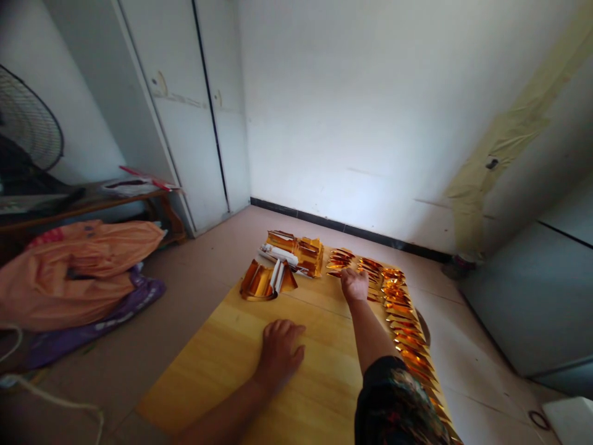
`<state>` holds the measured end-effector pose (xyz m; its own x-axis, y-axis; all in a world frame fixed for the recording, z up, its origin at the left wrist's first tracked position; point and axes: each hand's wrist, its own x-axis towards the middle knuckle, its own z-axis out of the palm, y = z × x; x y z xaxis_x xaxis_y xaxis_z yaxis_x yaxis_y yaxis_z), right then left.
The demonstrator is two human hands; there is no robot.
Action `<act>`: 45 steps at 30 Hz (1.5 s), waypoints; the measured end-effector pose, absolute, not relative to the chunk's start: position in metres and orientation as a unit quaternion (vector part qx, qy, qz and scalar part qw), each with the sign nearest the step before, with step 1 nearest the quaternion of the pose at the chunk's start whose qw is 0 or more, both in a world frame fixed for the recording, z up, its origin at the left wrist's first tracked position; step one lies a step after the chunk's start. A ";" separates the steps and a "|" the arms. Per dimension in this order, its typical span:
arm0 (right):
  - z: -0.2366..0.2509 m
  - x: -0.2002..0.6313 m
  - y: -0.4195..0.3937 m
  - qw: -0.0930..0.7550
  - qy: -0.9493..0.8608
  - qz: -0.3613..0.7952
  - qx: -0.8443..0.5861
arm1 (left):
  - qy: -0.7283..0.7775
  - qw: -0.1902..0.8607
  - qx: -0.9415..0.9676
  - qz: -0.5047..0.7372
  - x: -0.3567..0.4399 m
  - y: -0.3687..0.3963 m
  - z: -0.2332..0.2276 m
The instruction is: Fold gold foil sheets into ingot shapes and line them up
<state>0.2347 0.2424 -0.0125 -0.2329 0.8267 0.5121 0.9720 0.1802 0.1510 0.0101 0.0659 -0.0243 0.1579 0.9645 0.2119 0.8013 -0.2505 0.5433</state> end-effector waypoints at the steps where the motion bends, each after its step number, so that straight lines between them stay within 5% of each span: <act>1: -0.014 0.235 0.245 0.157 -0.752 -0.227 -0.598 | 0.591 0.157 0.745 0.266 0.010 0.065 -0.024; 30: -0.017 0.217 0.264 0.059 -0.726 -0.174 -0.662 | 0.590 0.185 0.735 0.276 0.009 0.059 -0.019; 38: -0.002 0.201 0.252 0.114 -0.727 -0.196 -0.648 | 0.581 0.178 0.724 0.326 0.011 0.061 -0.024; 45: -0.011 0.152 0.132 0.193 -0.852 -0.115 -0.473 | 0.583 0.134 0.631 0.494 -0.024 0.090 -0.030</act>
<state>0.1518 0.1321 -0.0113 -0.4788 0.7611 0.4376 0.8498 0.5270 0.0133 -0.0236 0.0896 -0.0303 -0.1676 0.8681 0.4672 0.6038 -0.2842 0.7448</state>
